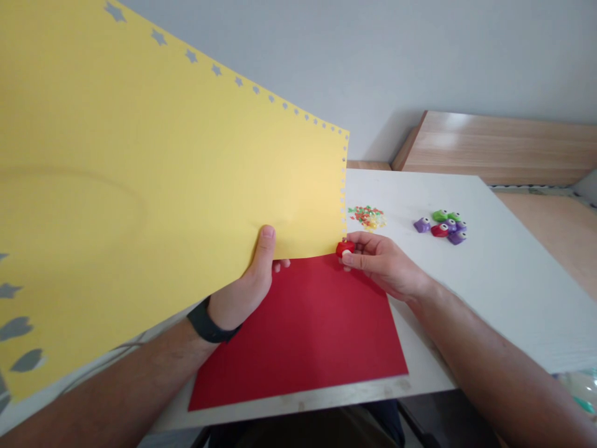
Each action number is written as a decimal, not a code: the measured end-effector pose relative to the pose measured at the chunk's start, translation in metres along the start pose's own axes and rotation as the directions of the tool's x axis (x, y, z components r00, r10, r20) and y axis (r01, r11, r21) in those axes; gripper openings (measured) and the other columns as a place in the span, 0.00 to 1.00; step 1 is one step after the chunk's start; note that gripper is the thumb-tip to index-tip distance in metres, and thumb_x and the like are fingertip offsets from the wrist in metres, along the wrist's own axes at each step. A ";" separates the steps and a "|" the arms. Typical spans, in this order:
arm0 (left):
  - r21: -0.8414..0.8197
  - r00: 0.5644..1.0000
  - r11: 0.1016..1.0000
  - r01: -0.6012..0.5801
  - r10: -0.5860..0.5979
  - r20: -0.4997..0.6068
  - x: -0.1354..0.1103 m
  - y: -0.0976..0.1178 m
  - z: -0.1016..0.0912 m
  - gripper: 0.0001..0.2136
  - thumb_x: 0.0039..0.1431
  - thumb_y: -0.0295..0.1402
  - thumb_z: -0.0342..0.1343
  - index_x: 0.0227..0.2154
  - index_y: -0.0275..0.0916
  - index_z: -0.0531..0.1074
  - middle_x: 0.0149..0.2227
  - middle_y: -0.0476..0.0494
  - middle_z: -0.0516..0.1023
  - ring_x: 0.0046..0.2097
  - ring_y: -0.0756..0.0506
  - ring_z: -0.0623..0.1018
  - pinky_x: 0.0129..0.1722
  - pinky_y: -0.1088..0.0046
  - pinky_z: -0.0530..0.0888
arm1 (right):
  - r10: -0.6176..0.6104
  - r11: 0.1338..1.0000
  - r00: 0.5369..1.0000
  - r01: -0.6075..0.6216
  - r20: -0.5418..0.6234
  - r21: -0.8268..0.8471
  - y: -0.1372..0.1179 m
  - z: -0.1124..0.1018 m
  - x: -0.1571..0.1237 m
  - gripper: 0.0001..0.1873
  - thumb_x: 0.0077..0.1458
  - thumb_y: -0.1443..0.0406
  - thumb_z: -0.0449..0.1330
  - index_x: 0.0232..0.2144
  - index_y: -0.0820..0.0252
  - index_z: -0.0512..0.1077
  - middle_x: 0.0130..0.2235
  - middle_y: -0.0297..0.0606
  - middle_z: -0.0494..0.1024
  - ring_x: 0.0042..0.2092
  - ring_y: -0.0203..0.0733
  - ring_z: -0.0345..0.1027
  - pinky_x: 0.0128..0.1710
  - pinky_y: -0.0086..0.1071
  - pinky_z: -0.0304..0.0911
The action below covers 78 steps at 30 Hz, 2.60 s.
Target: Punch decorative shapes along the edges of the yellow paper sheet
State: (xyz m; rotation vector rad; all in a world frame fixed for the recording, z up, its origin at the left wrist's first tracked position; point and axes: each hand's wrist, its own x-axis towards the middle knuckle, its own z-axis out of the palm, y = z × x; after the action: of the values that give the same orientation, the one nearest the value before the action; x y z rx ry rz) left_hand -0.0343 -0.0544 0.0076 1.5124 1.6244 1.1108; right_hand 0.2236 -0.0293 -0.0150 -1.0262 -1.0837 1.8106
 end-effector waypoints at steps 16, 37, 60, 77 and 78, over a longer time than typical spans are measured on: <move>-0.022 0.999 0.999 0.030 -0.030 0.012 0.000 0.001 0.001 0.24 0.70 0.51 0.52 0.20 0.44 0.72 0.25 0.50 0.80 0.29 0.47 0.80 0.42 0.71 0.79 | 0.008 1.000 1.000 -0.008 -0.005 0.000 0.000 0.001 -0.001 0.19 0.50 0.61 0.79 0.43 0.58 0.81 0.36 0.34 0.82 0.33 0.35 0.72 0.39 0.32 0.65; 0.014 0.999 1.000 0.021 -0.021 0.033 -0.001 0.003 0.000 0.25 0.70 0.51 0.51 0.20 0.44 0.72 0.26 0.50 0.81 0.29 0.47 0.79 0.50 0.70 0.78 | -0.040 0.993 0.999 0.038 -0.016 -0.111 -0.004 0.003 -0.003 0.17 0.51 0.60 0.77 0.41 0.58 0.79 0.35 0.34 0.80 0.32 0.36 0.69 0.37 0.34 0.64; 0.013 0.999 0.999 0.042 -0.042 0.024 -0.002 0.003 0.000 0.24 0.70 0.51 0.53 0.20 0.44 0.74 0.27 0.49 0.82 0.30 0.46 0.80 0.54 0.70 0.78 | -0.071 0.985 0.997 0.067 -0.024 -0.160 -0.007 0.005 0.001 0.14 0.51 0.60 0.75 0.35 0.58 0.76 0.29 0.32 0.78 0.29 0.36 0.67 0.33 0.34 0.59; 0.028 0.997 0.997 0.077 -0.077 0.011 -0.003 0.001 0.002 0.27 0.68 0.57 0.52 0.20 0.44 0.74 0.27 0.47 0.83 0.31 0.45 0.83 0.45 0.71 0.82 | -0.046 0.973 0.998 0.035 -0.041 -0.226 -0.004 0.006 0.008 0.16 0.48 0.59 0.76 0.32 0.58 0.74 0.27 0.31 0.77 0.28 0.36 0.68 0.31 0.33 0.60; 0.025 0.997 0.997 0.076 -0.077 0.009 -0.003 0.001 0.002 0.27 0.68 0.57 0.52 0.20 0.43 0.75 0.27 0.46 0.84 0.31 0.45 0.83 0.45 0.71 0.82 | -0.040 0.972 0.998 0.029 -0.042 -0.235 -0.004 0.005 0.008 0.17 0.49 0.58 0.76 0.33 0.58 0.75 0.27 0.31 0.77 0.28 0.36 0.68 0.31 0.33 0.60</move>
State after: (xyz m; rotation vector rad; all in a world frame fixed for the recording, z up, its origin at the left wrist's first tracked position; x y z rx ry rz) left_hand -0.0321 -0.0569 0.0073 1.4568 1.6810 1.0436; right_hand 0.2169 -0.0229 -0.0119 -1.1731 -1.3014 1.6504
